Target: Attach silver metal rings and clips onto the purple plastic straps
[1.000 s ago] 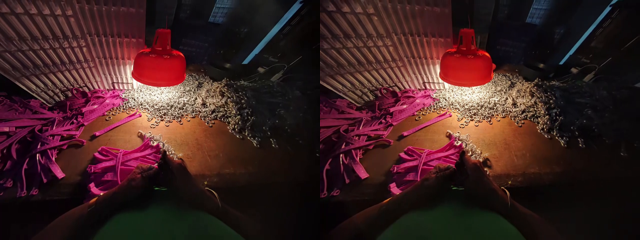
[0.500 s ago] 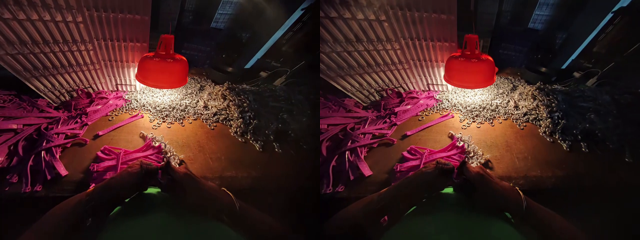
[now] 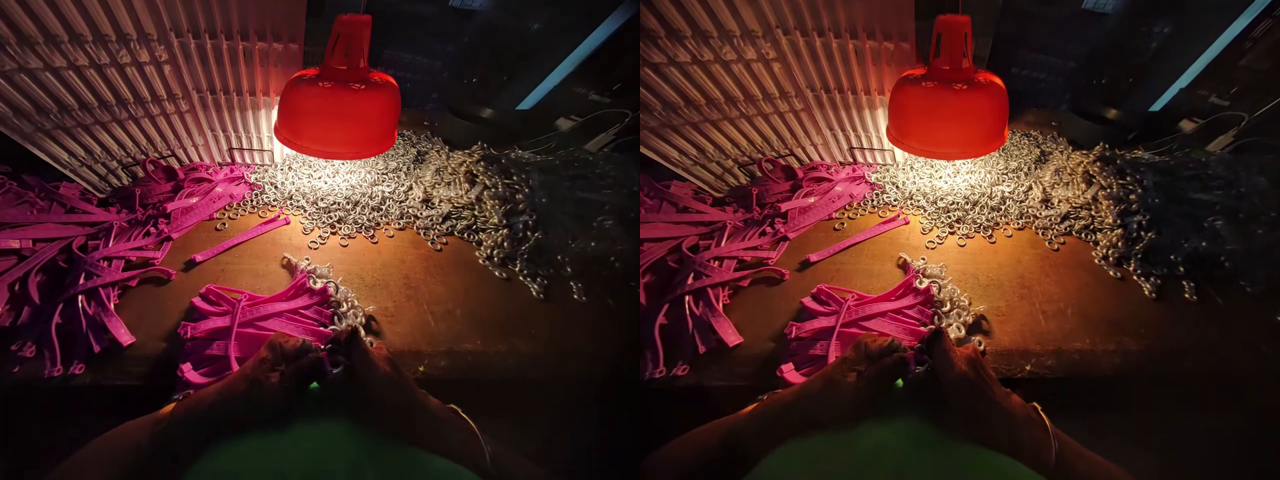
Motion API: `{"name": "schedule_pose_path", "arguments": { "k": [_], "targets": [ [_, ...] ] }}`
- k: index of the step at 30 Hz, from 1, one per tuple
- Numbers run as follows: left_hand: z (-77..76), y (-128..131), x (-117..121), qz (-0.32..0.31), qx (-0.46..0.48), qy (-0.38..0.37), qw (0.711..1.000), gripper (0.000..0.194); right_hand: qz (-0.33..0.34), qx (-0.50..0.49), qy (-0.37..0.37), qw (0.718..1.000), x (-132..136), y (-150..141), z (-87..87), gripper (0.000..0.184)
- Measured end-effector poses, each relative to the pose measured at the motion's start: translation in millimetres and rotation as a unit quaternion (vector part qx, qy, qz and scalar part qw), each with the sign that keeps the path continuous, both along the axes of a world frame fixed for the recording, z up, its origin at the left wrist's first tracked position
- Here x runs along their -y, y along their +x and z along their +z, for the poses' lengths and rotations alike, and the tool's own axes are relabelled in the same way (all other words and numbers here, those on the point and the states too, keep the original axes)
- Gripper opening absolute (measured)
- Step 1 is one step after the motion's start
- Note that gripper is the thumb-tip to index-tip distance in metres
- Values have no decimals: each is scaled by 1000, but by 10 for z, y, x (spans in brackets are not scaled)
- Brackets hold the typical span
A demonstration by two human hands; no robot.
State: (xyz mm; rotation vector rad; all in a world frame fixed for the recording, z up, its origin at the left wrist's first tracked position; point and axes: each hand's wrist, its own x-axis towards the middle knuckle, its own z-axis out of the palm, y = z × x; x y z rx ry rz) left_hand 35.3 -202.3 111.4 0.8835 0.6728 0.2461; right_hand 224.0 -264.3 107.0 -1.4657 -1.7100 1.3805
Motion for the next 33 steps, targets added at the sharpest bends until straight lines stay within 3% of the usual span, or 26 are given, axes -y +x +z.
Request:
{"name": "schedule_pose_path", "arguments": {
  "k": [4,8,13,18,25,29,33],
  "targets": [
    [8,-12,67,14,-20,84,996,36,7,-31,11,999,-5,-48,-160,25],
    [-63,-1,128,48,0,17,999,40,66,-34,36,997,-17,-64,-242,11],
    [-231,-9,167,36,42,-51,997,35,139,56,25,988,-50,-49,-82,24],
    [-355,-16,166,34,61,-62,996,35,191,155,-2,969,-109,-73,89,30],
    [-309,43,120,52,25,-81,995,44,189,179,14,966,-228,-114,168,27],
    [-269,56,83,61,24,-73,995,49,204,173,17,963,-266,-99,93,21],
    [-209,31,74,46,29,-83,995,42,168,78,37,982,-207,-54,-54,24]
  ]
}}
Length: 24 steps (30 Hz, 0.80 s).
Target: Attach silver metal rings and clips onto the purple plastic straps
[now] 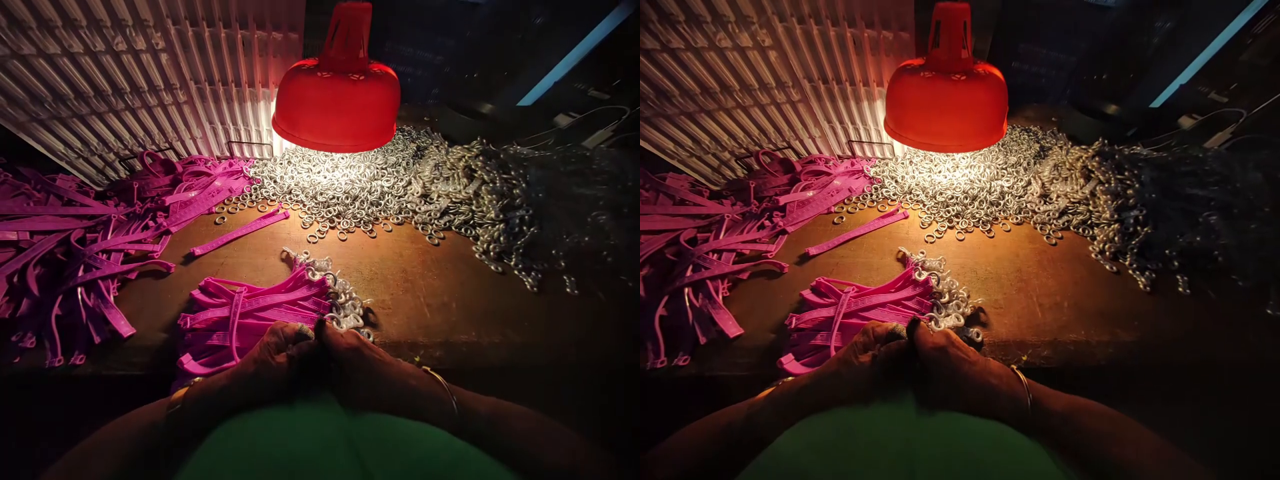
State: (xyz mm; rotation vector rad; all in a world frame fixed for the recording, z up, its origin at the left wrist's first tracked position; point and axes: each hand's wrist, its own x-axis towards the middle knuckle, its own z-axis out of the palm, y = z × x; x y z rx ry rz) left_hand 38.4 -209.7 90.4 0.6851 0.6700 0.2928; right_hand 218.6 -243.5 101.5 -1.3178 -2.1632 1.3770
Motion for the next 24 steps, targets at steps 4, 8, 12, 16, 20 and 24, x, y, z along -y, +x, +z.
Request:
{"name": "schedule_pose_path", "arguments": {
  "k": [4,8,12,16,20,24],
  "targets": [
    [21,-29,30,0,-15,3,1000,33,-55,-37,15,998,94,27,-175,19],
    [28,-29,67,12,-33,16,999,34,-79,-52,40,995,164,22,-297,24],
    [56,-3,92,37,-40,16,998,35,-101,-30,87,991,206,24,-271,41],
    [82,11,111,40,-21,22,999,31,-97,-16,106,990,232,44,-262,43],
    [109,6,124,38,-43,47,997,36,-104,16,83,991,238,61,-315,36],
    [102,-6,124,23,-60,112,992,38,-96,59,62,992,216,46,-274,24]
  ]
}}
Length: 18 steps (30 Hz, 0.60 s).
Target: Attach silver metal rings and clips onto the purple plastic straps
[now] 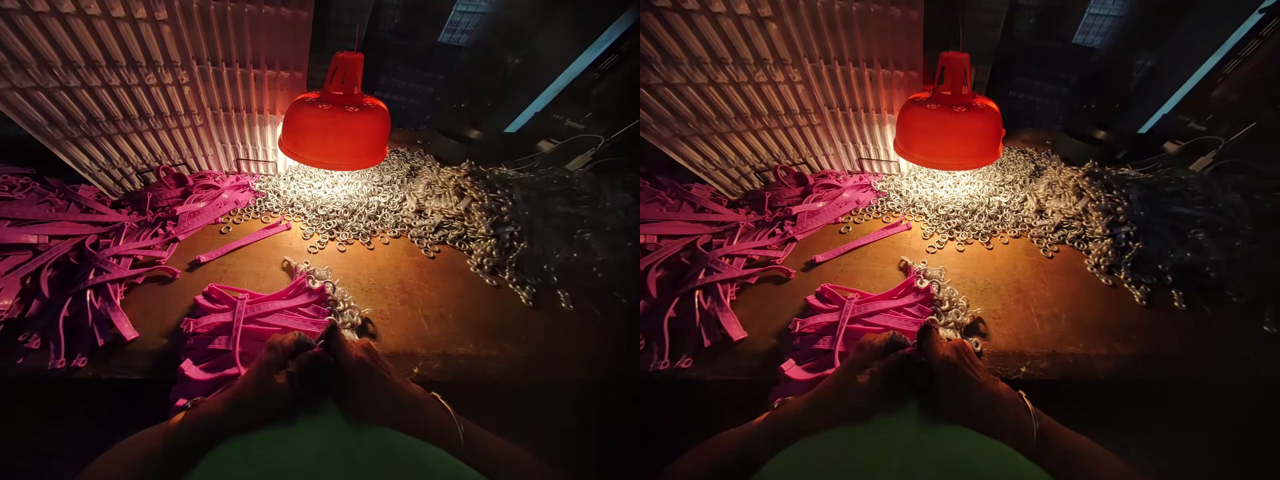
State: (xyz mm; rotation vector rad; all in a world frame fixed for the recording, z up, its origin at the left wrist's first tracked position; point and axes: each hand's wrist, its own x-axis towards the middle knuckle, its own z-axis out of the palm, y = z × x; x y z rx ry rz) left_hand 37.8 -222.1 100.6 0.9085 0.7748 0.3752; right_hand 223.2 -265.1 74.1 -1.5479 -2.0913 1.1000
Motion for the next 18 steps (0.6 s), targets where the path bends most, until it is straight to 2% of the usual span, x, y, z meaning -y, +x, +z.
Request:
{"name": "schedule_pose_path", "arguments": {
  "k": [3,7,11,14,18],
  "targets": [
    [-18,-4,-16,-13,-3,55,998,38,21,4,-1,1000,-31,-16,51,23],
    [-16,-3,-46,-34,-38,114,992,37,66,11,1,998,-72,-17,93,35],
    [-35,-12,-54,-38,-53,97,993,38,90,45,7,995,-65,8,91,32],
    [-80,-22,-37,-34,-37,77,996,38,99,53,26,993,-15,56,19,40],
    [-94,12,-12,-13,-31,16,999,41,94,57,45,993,36,104,-52,38]
  ]
}}
